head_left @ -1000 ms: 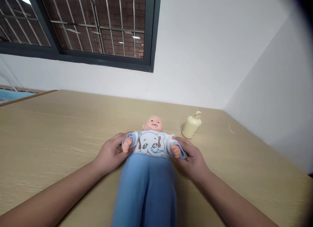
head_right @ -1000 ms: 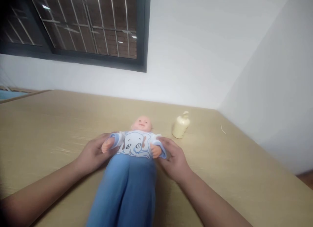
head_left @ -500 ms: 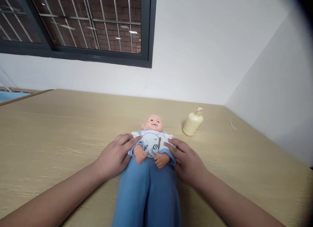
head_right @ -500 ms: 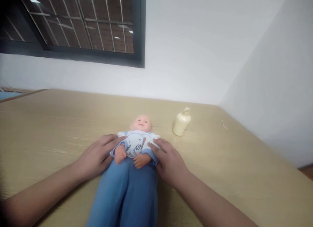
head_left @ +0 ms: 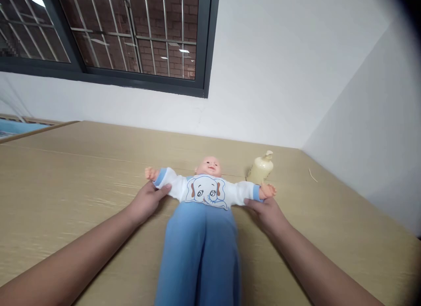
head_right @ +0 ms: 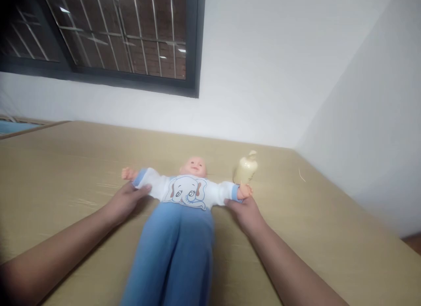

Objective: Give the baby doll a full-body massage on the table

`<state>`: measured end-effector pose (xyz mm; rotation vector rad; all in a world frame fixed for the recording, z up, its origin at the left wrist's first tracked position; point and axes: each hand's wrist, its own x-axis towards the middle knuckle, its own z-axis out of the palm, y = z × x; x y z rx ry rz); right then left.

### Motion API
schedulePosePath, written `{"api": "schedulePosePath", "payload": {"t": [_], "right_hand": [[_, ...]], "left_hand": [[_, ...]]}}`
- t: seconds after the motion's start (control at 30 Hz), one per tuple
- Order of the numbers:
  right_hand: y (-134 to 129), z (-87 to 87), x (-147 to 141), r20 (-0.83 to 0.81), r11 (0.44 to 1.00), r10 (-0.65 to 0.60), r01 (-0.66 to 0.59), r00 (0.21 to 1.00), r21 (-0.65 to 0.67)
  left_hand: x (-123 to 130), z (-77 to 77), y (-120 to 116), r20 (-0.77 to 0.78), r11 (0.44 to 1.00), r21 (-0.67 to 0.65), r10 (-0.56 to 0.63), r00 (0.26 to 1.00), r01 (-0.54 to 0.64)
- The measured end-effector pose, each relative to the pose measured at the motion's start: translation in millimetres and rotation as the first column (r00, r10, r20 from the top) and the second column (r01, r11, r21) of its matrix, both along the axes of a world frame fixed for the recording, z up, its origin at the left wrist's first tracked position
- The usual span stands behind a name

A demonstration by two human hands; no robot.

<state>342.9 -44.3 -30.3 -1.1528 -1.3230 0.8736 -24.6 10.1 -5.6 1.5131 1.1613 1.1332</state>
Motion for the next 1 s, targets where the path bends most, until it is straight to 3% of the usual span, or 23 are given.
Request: {"api": "schedulePosePath", "payload": {"t": [0.1,0.2,0.57,0.67,0.77,0.9,1.0], "right_hand": [[4,-1.0,2,-0.309,0.982,-0.012,-0.047,0.951,-0.184],[6,2.6,3,-0.395,0.965,-0.058,-0.051,0.917,-0.259],[11,1.5,3,-0.453,0.939,-0.161,-0.005,0.877,-0.343],[13,-0.8,-3,-0.441,0.970,-0.145,0.038,0.886,-0.241],[10,0.2,-11,-0.368,0.989,-0.128,0.091,0.921,-0.116],[-5,8.1,-23,-0.033,0.990,-0.130,0.132,0.991,0.050],[-17,13.0,-30,0.239,0.977,-0.106,0.056,0.965,0.205]], "left_hand": [[2,-0.9,3,0.263,0.976,-0.218,0.042,0.964,0.017],[2,0.3,5,0.322,0.936,-0.352,0.127,0.938,-0.006],[3,-5.3,12,0.270,0.908,-0.411,0.207,0.940,-0.082],[7,-2.9,8,0.168,0.956,-0.272,0.157,0.973,-0.108],[11,2.8,-2,-0.076,0.988,-0.014,0.153,0.985,-0.155],[18,8.8,-18,-0.207,0.966,0.252,0.117,0.971,-0.063],[20,10.7,-28,-0.367,0.916,0.390,0.061,0.928,0.094]]}}
